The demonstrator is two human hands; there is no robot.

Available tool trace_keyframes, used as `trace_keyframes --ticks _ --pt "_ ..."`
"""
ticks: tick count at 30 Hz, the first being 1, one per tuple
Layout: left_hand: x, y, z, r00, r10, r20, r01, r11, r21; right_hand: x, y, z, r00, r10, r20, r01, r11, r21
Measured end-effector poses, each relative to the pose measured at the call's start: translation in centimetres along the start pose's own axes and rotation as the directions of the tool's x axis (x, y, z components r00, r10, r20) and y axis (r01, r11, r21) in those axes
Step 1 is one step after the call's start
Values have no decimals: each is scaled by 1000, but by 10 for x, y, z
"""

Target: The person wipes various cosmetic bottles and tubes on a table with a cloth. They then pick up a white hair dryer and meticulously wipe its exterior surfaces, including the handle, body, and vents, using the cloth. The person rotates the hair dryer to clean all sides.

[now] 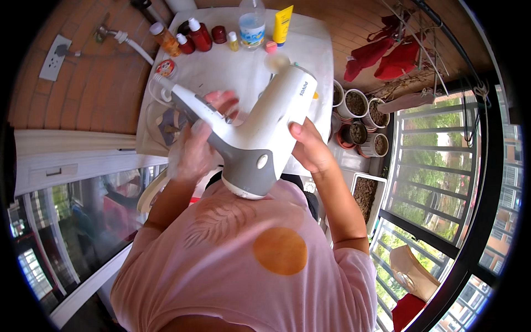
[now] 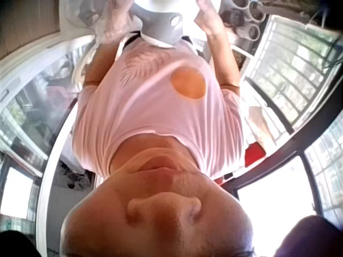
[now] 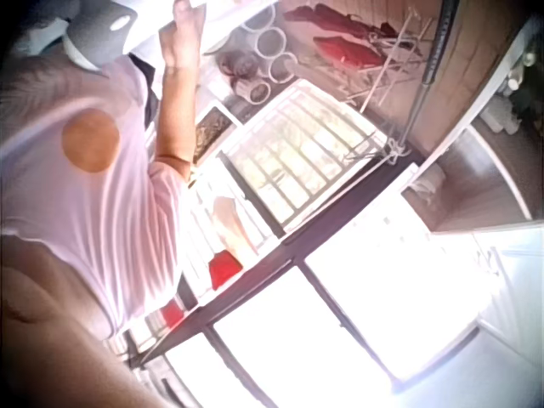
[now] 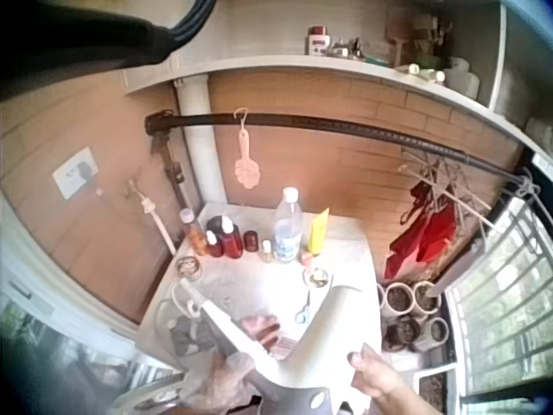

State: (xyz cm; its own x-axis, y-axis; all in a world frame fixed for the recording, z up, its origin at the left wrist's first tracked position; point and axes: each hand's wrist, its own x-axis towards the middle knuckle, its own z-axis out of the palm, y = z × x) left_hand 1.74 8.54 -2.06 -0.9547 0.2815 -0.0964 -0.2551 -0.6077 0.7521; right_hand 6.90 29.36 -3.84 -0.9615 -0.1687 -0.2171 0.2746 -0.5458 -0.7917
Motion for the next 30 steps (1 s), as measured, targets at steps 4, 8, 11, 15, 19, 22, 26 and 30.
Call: trace_keyframes --ticks 4,8,11,15,19,22,26,30 --pt "8 12 11 996 -79 -29 75 990 -123 2 9 11 998 42 -36 -35 983 180" --pt "5 28 20 995 -96 -18 93 989 -113 7 -2 -46 976 -8 -218 75 951 301" --pt "11 28 17 997 -73 13 74 988 -137 -4 -34 -25 951 -177 -255 222 962 160" --pt "20 18 10 998 -61 11 62 991 -120 -16 -53 12 973 -109 -205 125 990 66" --pt "20 18 15 997 -78 17 80 992 -97 -16 -46 47 924 -318 -210 289 944 -157" --pt "20 21 19 991 -38 131 50 994 -93 -8 -43 54 773 -622 123 397 325 -858" --pt "18 23 15 976 23 217 -8 998 -69 -9 -45 64 785 -547 291 356 14 -934" --pt "19 18 7 925 90 369 -41 990 -137 -8 -49 50 753 -576 318 384 -7 -923"
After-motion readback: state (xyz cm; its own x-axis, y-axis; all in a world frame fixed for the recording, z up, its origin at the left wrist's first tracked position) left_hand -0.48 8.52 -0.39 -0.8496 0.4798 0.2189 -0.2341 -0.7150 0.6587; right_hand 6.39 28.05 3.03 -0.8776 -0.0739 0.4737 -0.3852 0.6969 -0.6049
